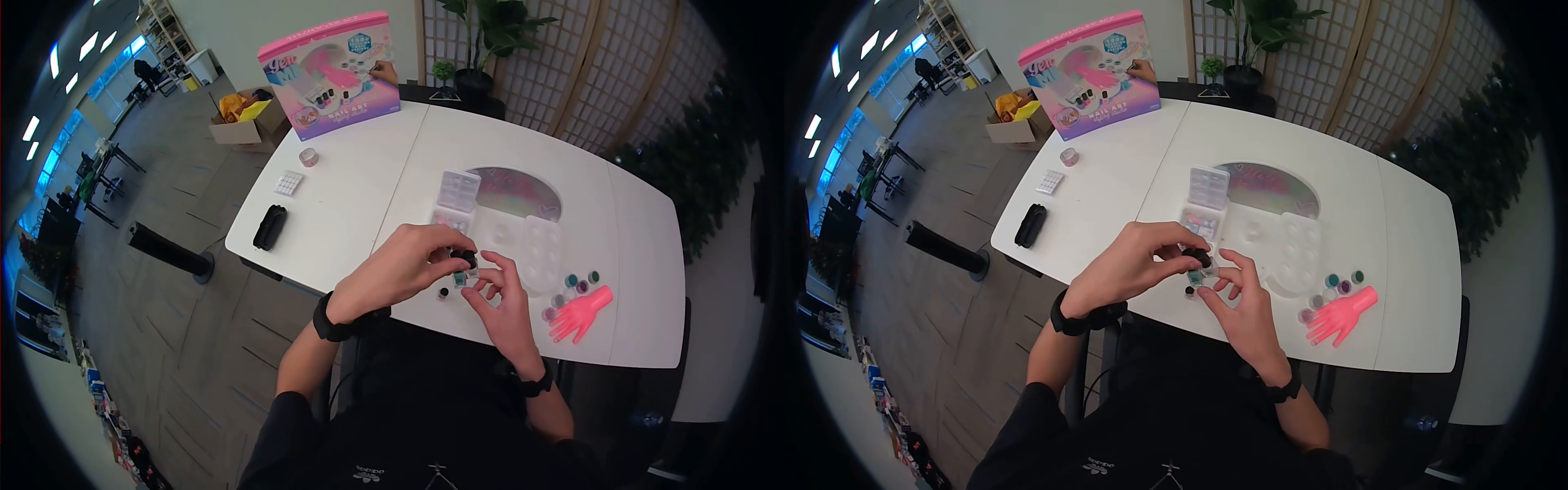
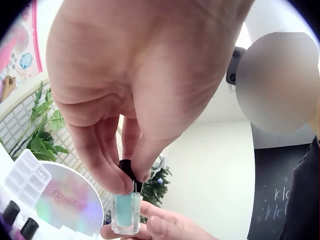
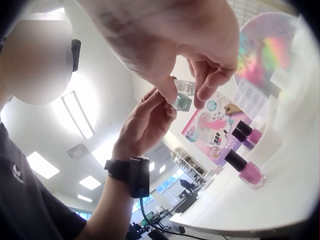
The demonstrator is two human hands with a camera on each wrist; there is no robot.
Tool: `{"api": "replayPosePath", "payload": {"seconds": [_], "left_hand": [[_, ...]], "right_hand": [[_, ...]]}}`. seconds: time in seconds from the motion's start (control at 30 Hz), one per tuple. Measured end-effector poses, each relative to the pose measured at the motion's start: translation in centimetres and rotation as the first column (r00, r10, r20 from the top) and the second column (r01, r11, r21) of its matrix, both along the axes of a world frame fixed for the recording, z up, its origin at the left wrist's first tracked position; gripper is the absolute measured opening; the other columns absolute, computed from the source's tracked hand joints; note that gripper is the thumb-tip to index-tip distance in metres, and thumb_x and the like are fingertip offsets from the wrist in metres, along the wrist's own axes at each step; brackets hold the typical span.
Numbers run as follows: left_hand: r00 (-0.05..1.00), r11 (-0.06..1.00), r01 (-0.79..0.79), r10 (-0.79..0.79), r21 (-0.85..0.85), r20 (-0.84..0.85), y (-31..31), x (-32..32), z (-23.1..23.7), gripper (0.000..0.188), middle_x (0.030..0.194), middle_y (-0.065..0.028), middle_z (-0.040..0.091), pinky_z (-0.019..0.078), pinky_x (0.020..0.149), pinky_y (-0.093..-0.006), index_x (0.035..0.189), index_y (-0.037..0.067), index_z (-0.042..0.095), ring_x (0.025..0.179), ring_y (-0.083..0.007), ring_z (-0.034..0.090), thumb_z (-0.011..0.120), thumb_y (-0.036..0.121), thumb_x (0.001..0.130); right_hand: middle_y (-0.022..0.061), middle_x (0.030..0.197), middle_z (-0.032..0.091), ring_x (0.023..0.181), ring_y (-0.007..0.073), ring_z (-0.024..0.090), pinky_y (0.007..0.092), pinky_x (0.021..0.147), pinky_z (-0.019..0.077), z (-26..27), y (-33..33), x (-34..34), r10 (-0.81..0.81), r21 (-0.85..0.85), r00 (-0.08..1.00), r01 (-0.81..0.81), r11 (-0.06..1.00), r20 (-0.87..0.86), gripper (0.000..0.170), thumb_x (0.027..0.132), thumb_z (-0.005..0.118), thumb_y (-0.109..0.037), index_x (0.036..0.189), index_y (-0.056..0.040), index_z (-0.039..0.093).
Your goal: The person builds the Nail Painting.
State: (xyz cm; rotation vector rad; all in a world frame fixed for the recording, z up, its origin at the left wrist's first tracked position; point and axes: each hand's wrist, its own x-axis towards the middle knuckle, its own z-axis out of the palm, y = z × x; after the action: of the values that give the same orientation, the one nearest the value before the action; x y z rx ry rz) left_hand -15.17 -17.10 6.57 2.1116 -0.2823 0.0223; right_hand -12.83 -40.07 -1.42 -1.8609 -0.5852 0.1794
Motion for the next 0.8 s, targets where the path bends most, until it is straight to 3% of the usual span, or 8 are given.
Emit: {"api": "replayPosePath", "payload": {"seconds": [0.1, 0.23, 0.3, 0.43, 0.5, 0.67, 0.73, 0.8], "left_hand": [[0.999, 0.998, 0.039, -0.04, -0.04, -0.012, -0.6, 0.8, -0.3, 0.028, 0.1, -0.0124, 0.079, 0.0613, 0.082, -0.0327, 0.125, 0.001, 0.077, 0.084, -0.0194, 0.075, 0.08, 0.012, 0.1], [0.992, 0.997, 0.049, -0.056, -0.065, -0.115, -1.5, 1.5, -0.1, 0.027, 0.095, -0.0115, 0.077, 0.0575, 0.076, -0.0328, 0.125, 0.002, 0.077, 0.076, -0.0186, 0.069, 0.08, 0.013, 0.1], [0.997, 0.998, 0.05, -0.053, -0.044, -0.05, -1.9, 1.8, -0.2, 0.027, 0.096, -0.0106, 0.077, 0.0554, 0.075, -0.0333, 0.124, 0.003, 0.077, 0.076, -0.0188, 0.066, 0.08, 0.014, 0.1], [0.993, 0.999, -0.006, 0.009, -0.032, 0.114, -1.8, 2.5, -0.9, 0.024, 0.102, -0.009, 0.077, 0.0538, 0.079, -0.0344, 0.122, 0.004, 0.076, 0.081, -0.0195, 0.065, 0.079, 0.015, 0.101], [0.992, 0.999, -0.012, 0.008, 0.032, 0.124, -1.3, 2.9, -0.8, 0.024, 0.11, -0.0088, 0.078, 0.0548, 0.082, -0.0364, 0.121, 0.004, 0.075, 0.093, -0.0232, 0.066, 0.078, 0.017, 0.101], [0.981, 0.98, -0.034, -0.004, 0.197, 0.192, -0.2, 4.0, -3.8, 0.021, 0.108, -0.0102, 0.079, 0.0521, 0.096, -0.0454, 0.117, 0.004, 0.076, 0.109, -0.0349, 0.067, 0.077, 0.017, 0.1], [0.987, 0.955, -0.054, 0.006, 0.291, 0.163, -0.1, 4.2, -5.0, 0.022, 0.114, -0.0096, 0.078, 0.0491, 0.101, -0.0444, 0.119, 0.006, 0.077, 0.115, -0.0331, 0.065, 0.077, 0.018, 0.1], [0.988, 0.926, -0.069, 0.013, 0.37, 0.151, 0.0, 4.4, -6.2, 0.023, 0.118, -0.0091, 0.078, 0.0465, 0.104, -0.0442, 0.12, 0.008, 0.077, 0.118, -0.0321, 0.064, 0.077, 0.018, 0.099]], "right_hand": [[0.0071, 0.108, 0.079, 0.081, 0.0104, 0.06, 0.0274, 0.078, 0.0492, -0.1, -0.2, 0.3, 0.021, 0.145, 0.976, 0.01, 0.989, -0.216, 0.065, 0.098, 0.083, -0.012, 0.152, -0.0037, 0.049], [0.0063, 0.107, 0.079, 0.082, 0.0072, 0.061, 0.025, 0.079, 0.0493, -0.7, 0.0, 0.7, 0.077, 0.287, 0.953, 0.01, 0.958, -0.292, 0.064, 0.1, 0.081, -0.009, 0.154, -0.0035, 0.047], [0.0061, 0.108, 0.08, 0.086, 0.0077, 0.064, 0.026, 0.081, 0.0513, -1.0, -0.1, 0.9, 0.087, 0.326, 0.951, 0.016, 0.945, -0.297, 0.061, 0.1, 0.079, -0.007, 0.153, -0.0029, 0.049], [0.0071, 0.111, 0.081, 0.096, 0.0115, 0.071, 0.0292, 0.09, 0.0548, -2.2, -1.5, 1.8, 0.108, 0.221, 0.963, -0.054, 0.974, -0.245, 0.052, 0.101, 0.077, -0.006, 0.149, -0.0008, 0.057], [0.0076, 0.112, 0.082, 0.101, 0.0131, 0.073, 0.0308, 0.094, 0.0558, -2.7, -2.9, 2.0, 0.082, 0.107, 0.971, -0.059, 0.992, -0.227, 0.049, 0.102, 0.076, -0.006, 0.148, -0.0005, 0.061], [0.0129, 0.116, 0.082, 0.101, 0.0205, 0.075, 0.035, 0.096, 0.0568, -3.9, -6.8, 1.7, -0.067, -0.113, 0.975, 0.043, 0.993, -0.21, 0.036, 0.101, 0.077, -0.011, 0.132, 0.0025, 0.063], [0.0167, 0.117, 0.081, 0.098, 0.0297, 0.076, 0.0392, 0.096, 0.0573, -3.4, -7.6, 1.3, -0.121, -0.224, 0.975, 0.078, 0.971, -0.188, 0.032, 0.1, 0.077, -0.014, 0.123, 0.0023, 0.06], [0.0154, 0.111, 0.08, 0.095, 0.0317, 0.074, 0.04, 0.094, 0.0569, -3.1, -8.1, 0.8, -0.133, -0.281, 0.982, 0.091, 0.955, -0.132, 0.031, 0.099, 0.077, -0.013, 0.123, 0.0005, 0.062]]}}
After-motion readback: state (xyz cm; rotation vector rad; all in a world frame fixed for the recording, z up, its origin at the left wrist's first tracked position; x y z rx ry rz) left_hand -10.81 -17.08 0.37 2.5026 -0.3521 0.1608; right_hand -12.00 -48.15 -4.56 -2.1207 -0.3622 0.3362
